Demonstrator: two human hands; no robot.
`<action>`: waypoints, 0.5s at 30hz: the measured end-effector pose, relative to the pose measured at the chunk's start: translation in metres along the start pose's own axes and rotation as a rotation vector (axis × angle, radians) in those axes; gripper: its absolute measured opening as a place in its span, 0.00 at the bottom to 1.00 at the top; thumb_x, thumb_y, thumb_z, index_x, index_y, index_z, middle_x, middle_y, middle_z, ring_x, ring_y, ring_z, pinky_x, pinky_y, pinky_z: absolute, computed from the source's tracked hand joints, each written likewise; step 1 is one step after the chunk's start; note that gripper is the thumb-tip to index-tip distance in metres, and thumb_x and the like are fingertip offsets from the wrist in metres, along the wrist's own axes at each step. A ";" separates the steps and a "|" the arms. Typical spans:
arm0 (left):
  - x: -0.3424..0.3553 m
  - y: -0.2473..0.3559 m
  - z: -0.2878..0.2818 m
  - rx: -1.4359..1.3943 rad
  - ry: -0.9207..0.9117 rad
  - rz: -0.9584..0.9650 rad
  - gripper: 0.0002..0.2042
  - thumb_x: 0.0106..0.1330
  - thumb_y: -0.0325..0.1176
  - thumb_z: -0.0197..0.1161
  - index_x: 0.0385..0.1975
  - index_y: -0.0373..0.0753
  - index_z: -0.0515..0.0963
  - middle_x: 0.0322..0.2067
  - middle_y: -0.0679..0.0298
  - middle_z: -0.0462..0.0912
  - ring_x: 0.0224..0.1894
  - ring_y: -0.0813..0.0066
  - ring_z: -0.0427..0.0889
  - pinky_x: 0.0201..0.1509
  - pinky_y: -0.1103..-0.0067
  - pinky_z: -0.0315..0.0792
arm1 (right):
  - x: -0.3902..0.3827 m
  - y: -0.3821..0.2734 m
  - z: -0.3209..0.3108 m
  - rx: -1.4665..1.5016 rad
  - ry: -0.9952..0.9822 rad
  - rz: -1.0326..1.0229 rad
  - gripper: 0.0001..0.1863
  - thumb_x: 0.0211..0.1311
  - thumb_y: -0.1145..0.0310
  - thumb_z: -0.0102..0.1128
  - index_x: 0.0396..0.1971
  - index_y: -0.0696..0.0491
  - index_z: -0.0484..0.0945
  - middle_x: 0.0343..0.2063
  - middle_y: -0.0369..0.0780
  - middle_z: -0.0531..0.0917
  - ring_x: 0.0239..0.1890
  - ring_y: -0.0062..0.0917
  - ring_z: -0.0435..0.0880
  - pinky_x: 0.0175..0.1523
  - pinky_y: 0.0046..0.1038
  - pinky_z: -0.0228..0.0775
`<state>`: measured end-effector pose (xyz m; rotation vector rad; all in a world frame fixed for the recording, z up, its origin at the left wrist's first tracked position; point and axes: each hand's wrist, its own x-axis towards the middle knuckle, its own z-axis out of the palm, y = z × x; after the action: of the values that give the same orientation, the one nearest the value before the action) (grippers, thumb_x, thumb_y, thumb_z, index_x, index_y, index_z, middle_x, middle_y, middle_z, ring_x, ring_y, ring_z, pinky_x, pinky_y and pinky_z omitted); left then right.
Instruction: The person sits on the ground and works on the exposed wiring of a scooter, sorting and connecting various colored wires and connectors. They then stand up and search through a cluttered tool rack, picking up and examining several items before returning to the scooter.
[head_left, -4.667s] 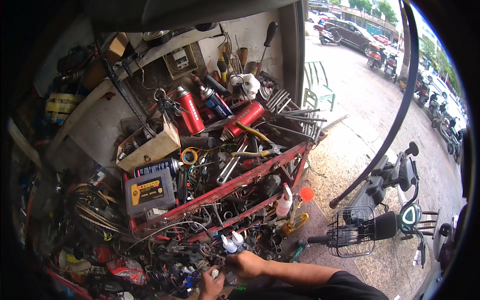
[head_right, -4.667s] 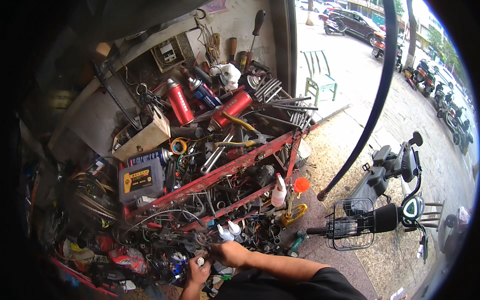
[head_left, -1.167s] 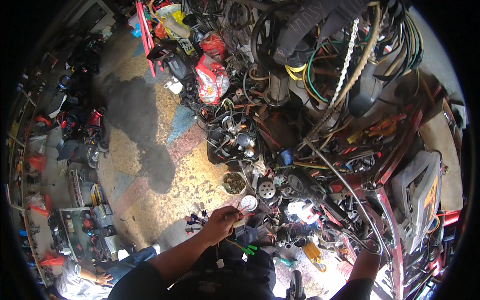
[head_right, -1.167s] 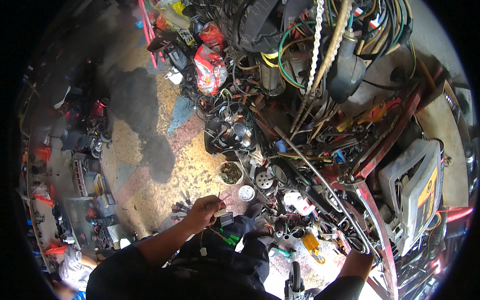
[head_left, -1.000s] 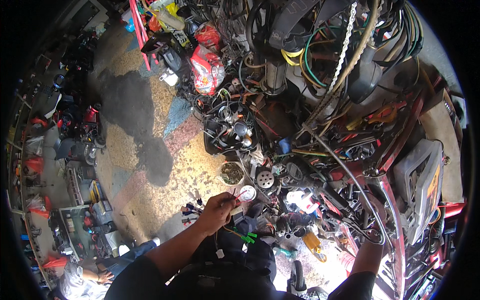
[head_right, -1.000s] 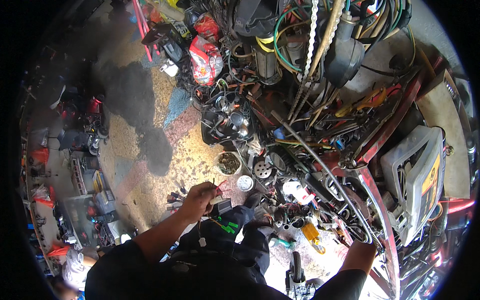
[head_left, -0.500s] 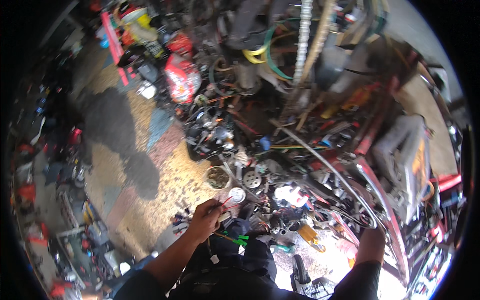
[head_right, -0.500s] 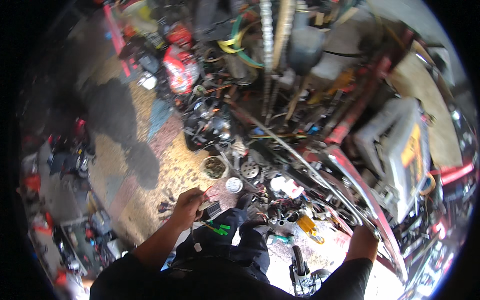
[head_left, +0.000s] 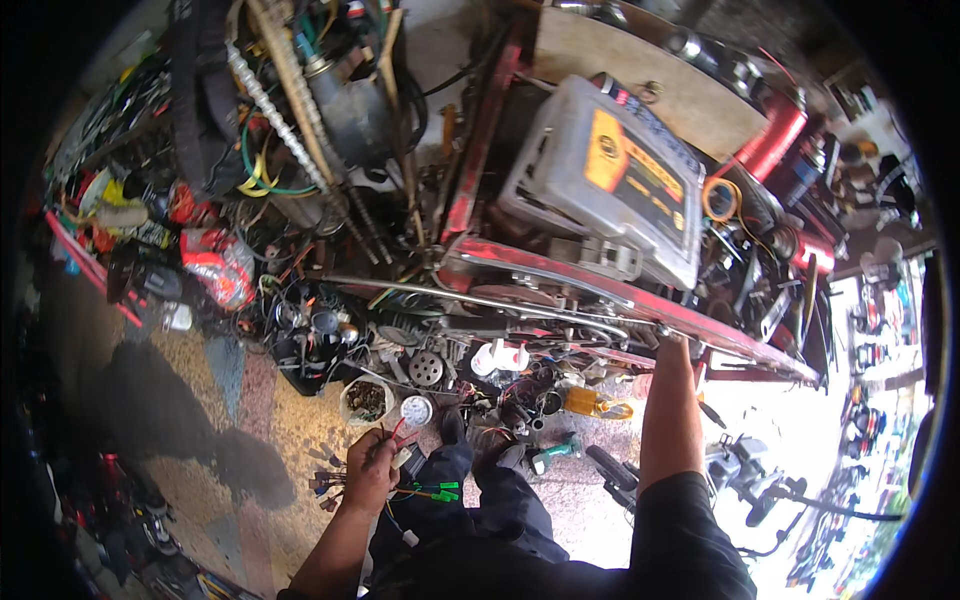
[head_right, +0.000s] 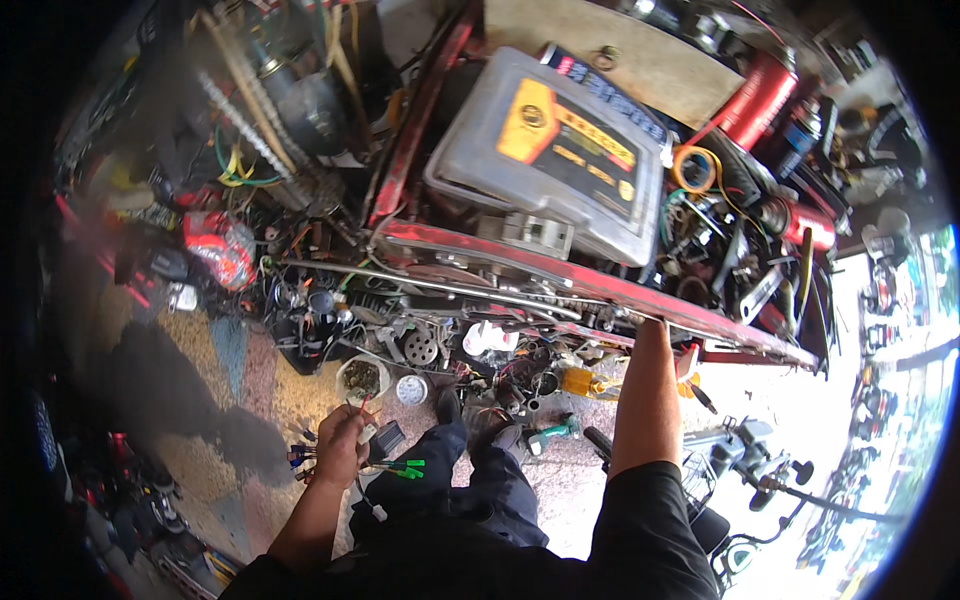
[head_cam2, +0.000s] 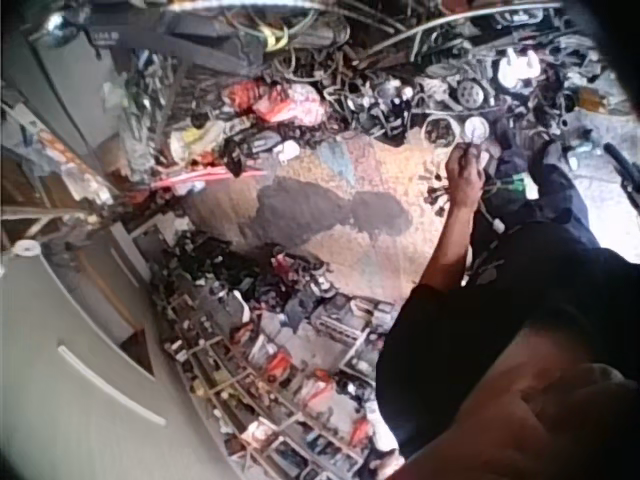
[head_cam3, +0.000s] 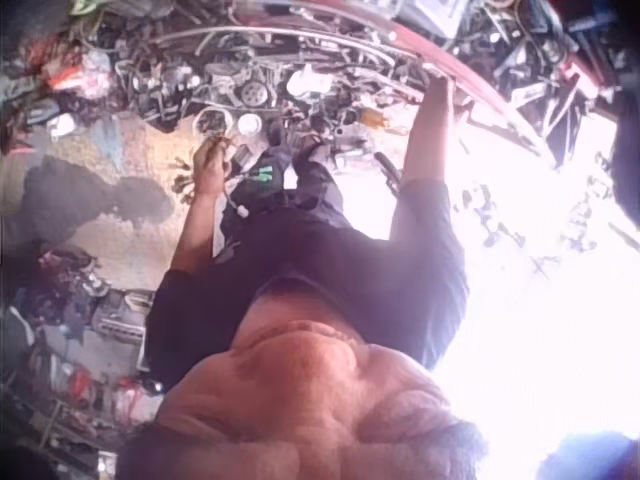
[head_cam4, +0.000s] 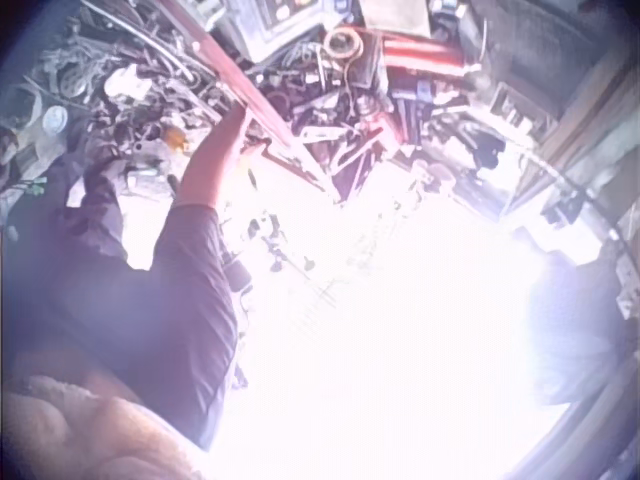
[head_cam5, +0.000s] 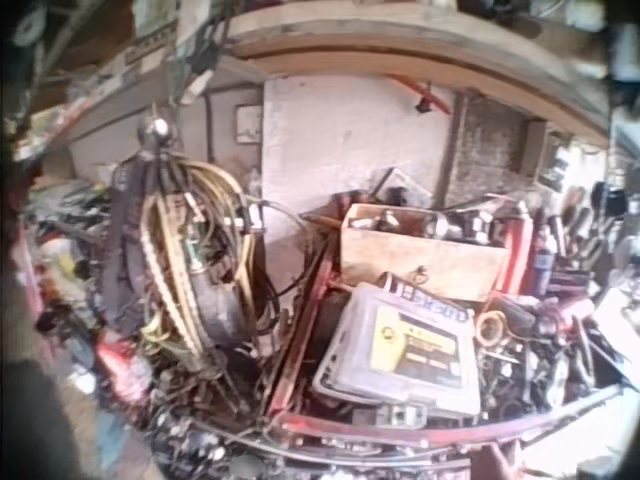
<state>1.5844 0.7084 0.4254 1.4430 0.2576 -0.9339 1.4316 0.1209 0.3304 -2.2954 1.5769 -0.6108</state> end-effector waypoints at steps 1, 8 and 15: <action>0.001 0.001 0.003 0.007 -0.021 0.002 0.05 0.68 0.31 0.52 0.33 0.38 0.73 0.28 0.67 0.77 0.15 0.85 0.65 0.14 0.85 0.57 | -0.002 0.002 -0.004 0.068 0.037 0.005 0.30 0.65 0.41 0.51 0.50 0.54 0.75 0.45 0.43 0.81 0.47 0.33 0.80 0.50 0.37 0.74; -0.007 -0.003 0.018 0.083 -0.108 0.049 0.06 0.69 0.32 0.52 0.33 0.39 0.74 0.26 0.69 0.75 0.15 0.86 0.65 0.14 0.86 0.56 | -0.045 0.001 -0.039 0.858 0.198 0.043 0.32 0.65 0.38 0.51 0.51 0.55 0.74 0.46 0.43 0.81 0.48 0.33 0.79 0.50 0.37 0.74; -0.044 -0.021 0.039 0.117 -0.259 0.108 0.05 0.71 0.29 0.52 0.31 0.43 0.73 0.22 0.75 0.73 0.15 0.89 0.62 0.15 0.88 0.56 | -0.191 -0.004 -0.117 1.367 -0.008 0.598 0.32 0.68 0.37 0.45 0.48 0.54 0.71 0.31 0.42 0.81 0.29 0.32 0.83 0.32 0.37 0.80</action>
<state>1.5275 0.6929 0.4456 1.4095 -0.0676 -1.0485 1.3173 0.3003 0.3995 -0.7841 1.0994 -1.0259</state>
